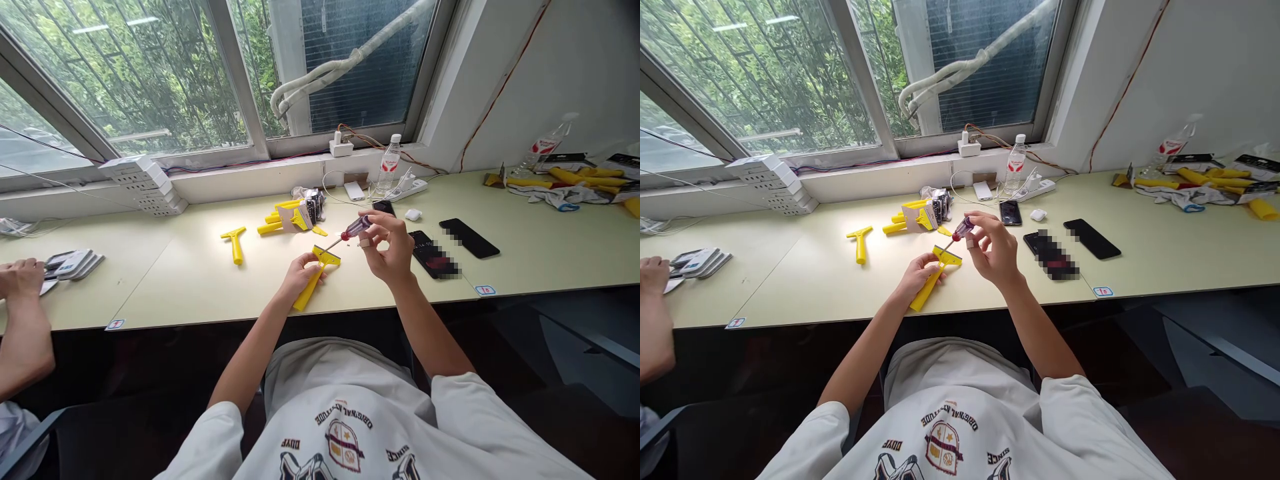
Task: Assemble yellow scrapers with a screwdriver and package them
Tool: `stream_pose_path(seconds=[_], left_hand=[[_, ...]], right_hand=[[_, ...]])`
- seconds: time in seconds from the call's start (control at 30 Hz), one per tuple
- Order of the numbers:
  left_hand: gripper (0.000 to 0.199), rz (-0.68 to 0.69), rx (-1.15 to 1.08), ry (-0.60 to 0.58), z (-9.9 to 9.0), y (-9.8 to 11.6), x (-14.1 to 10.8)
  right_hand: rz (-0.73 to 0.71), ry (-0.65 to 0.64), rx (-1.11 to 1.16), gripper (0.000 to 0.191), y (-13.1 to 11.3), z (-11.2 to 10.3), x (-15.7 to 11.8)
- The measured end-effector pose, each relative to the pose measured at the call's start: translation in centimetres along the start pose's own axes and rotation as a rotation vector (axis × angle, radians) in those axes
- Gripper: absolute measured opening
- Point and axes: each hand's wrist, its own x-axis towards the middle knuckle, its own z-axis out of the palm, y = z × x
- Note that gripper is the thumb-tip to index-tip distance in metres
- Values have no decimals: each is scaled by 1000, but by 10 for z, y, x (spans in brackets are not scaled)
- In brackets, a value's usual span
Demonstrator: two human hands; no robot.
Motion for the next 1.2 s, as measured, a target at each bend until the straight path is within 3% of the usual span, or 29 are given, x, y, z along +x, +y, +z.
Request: stream_pose_path(seconds=[0.23,0.63,1.03,1.2], left_hand=[[39,8,7,-10,1,1,-1],[44,3,-18,-13,1,2,-1],[43,11,13,-12,-1,-1,1],[41,11,6,-4,-1,-1,1]], right_hand=[[-48,73,-52,33,5,3,1],[-19,-8,19,34,2,1,-2],[22,50,-13,45,4,3,0],[18,8,19,33,-4,0,1]])
